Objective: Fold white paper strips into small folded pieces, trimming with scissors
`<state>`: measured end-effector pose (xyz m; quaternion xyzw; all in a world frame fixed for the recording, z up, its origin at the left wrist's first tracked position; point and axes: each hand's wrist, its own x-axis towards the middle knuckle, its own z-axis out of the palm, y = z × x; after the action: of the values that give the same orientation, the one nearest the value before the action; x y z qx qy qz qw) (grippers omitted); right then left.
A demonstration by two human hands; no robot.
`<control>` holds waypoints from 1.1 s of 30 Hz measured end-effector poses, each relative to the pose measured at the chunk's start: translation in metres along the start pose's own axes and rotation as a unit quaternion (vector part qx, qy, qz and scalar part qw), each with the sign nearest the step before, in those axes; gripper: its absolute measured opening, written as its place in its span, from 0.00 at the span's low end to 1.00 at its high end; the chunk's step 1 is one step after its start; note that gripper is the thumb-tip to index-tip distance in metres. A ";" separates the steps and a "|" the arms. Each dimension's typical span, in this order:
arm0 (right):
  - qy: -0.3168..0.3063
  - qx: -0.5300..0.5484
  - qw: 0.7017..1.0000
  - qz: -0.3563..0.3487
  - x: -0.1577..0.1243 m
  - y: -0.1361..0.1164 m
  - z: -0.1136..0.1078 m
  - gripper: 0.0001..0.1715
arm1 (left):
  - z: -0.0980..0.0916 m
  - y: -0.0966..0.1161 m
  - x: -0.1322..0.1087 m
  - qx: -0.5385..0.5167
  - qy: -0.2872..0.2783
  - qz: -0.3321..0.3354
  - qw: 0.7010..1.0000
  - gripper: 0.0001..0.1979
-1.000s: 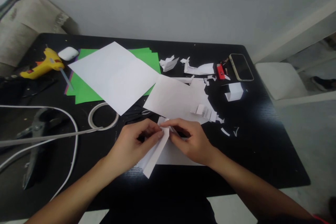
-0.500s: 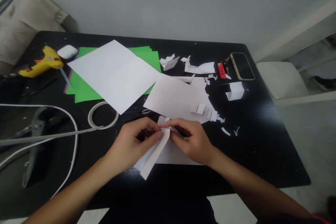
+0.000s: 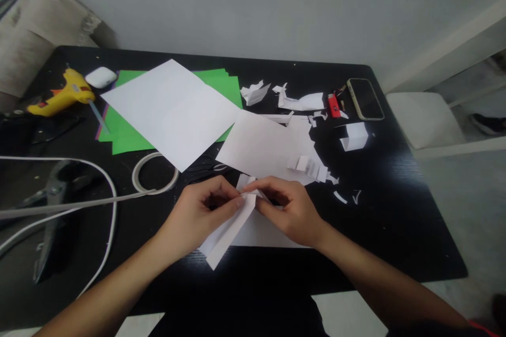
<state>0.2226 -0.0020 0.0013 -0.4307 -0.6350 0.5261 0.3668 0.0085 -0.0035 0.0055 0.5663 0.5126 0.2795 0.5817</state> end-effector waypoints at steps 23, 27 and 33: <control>-0.020 0.099 0.991 0.085 0.000 -0.001 -0.002 0.12 | 0.000 0.000 0.000 0.012 0.028 -0.009 1.000 0.08; -0.027 0.109 0.989 0.096 0.000 -0.003 -0.003 0.12 | -0.001 -0.001 0.000 0.009 0.028 -0.011 1.000 0.09; -0.038 0.116 0.986 0.113 0.001 -0.002 -0.002 0.10 | 0.001 -0.005 0.000 0.046 0.021 0.019 0.999 0.08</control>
<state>0.2233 -0.0004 0.0039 -0.4335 -0.5304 0.6504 0.3282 0.0082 -0.0048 0.0006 0.5957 0.5262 0.2789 0.5389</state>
